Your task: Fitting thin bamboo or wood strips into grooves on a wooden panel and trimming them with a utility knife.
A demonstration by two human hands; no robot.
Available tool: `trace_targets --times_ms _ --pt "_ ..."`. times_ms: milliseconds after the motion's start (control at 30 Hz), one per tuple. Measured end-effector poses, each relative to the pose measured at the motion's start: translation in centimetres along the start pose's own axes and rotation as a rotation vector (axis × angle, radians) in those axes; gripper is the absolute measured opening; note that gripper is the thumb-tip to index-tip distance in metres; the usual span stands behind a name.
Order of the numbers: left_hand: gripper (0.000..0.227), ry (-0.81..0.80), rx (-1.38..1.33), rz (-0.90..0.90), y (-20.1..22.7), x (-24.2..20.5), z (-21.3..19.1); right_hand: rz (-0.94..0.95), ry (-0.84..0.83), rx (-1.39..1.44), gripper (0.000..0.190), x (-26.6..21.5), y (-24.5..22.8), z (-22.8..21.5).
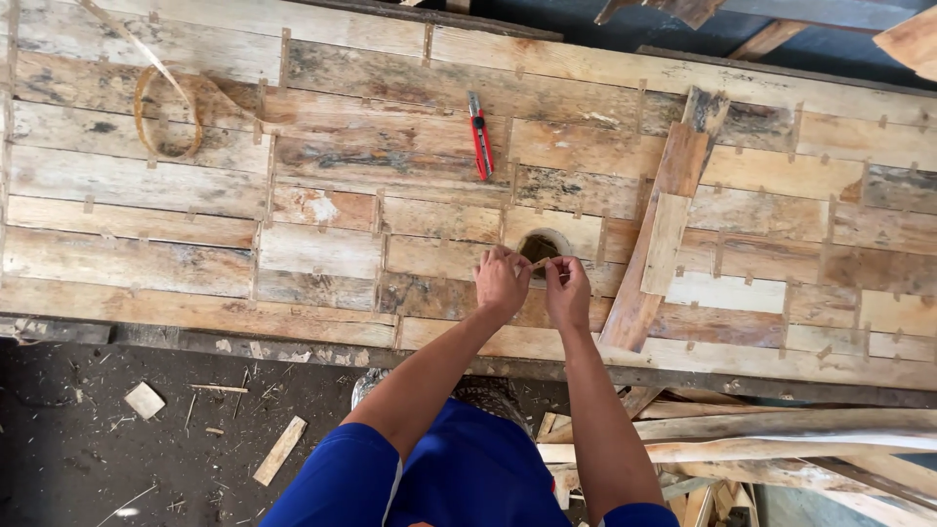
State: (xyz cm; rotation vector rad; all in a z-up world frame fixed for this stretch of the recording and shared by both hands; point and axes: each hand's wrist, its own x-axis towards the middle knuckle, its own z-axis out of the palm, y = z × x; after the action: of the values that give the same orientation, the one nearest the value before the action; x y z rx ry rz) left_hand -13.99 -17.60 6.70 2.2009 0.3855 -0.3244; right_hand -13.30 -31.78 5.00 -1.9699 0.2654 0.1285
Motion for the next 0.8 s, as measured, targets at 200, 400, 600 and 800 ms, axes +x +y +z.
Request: trace_targets --times_ms 200,400,600,800 --pt "0.017 0.062 0.122 0.049 0.7 2.0 2.3 -0.133 0.152 -0.188 0.012 0.3 -0.5 -0.3" --pt "0.021 -0.042 0.203 -0.064 2.0 3.6 2.3 -0.118 0.166 -0.308 0.02 0.3 -1.2 0.0" --pt "0.029 -0.136 0.353 -0.07 3.9 4.1 1.9 -0.08 0.161 -0.394 0.028 0.1 -1.4 -0.2" --pt "0.034 -0.175 0.462 -0.079 2.7 4.8 2.5 -0.122 0.223 -0.362 0.057 0.9 -1.2 -1.1"
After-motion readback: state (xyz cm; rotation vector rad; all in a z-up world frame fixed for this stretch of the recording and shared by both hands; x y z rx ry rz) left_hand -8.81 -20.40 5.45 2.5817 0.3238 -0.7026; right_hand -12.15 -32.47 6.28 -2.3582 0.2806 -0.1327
